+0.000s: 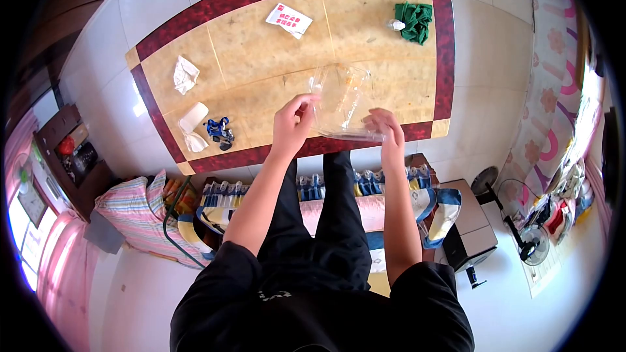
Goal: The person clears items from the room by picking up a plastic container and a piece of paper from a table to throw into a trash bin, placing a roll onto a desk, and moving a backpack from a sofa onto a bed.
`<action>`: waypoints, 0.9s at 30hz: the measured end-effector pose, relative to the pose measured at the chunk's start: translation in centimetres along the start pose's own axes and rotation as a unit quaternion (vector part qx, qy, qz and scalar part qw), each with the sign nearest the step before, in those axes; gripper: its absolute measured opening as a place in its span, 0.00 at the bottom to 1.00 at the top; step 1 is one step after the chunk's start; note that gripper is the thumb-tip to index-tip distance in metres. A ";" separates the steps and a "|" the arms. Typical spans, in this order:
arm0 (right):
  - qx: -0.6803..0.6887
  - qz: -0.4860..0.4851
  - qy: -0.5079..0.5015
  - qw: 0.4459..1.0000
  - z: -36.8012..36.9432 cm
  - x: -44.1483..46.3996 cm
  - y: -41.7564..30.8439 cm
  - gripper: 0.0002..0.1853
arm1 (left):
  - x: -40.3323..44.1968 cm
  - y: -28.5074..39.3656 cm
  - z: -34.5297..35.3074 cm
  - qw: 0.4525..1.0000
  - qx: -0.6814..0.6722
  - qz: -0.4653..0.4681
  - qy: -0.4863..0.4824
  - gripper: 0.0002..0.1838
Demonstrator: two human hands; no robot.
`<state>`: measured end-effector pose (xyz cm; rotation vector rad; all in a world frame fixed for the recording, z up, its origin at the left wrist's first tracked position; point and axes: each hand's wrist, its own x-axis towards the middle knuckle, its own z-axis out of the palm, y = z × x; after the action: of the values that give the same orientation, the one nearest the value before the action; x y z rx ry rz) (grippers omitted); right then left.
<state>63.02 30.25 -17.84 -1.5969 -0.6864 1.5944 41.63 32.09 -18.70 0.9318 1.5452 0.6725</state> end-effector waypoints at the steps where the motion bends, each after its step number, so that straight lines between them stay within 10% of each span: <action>1: 0.000 -0.001 0.000 1.000 -0.1 -0.5 -0.4 0.10 | -0.3 -1.1 -0.3 0.996 -0.077 0.028 -0.032 0.10; 6: 0.024 0.052 -0.052 0.997 -0.9 -0.3 3.3 0.06 | 0.4 -4.3 -0.4 0.971 -0.226 -0.010 -0.077 0.10; 13: -0.398 -0.034 0.048 0.916 1.9 2.0 9.3 0.07 | 2.4 -8.8 3.4 0.966 0.210 0.078 0.131 0.13; 27: -0.586 0.031 0.131 0.799 2.1 4.5 7.7 0.16 | 4.5 -8.6 3.8 0.927 0.329 0.112 0.139 0.14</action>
<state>60.17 29.86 -26.55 -2.6344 -1.6581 0.8788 43.57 31.14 -28.88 1.5864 1.9894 0.4534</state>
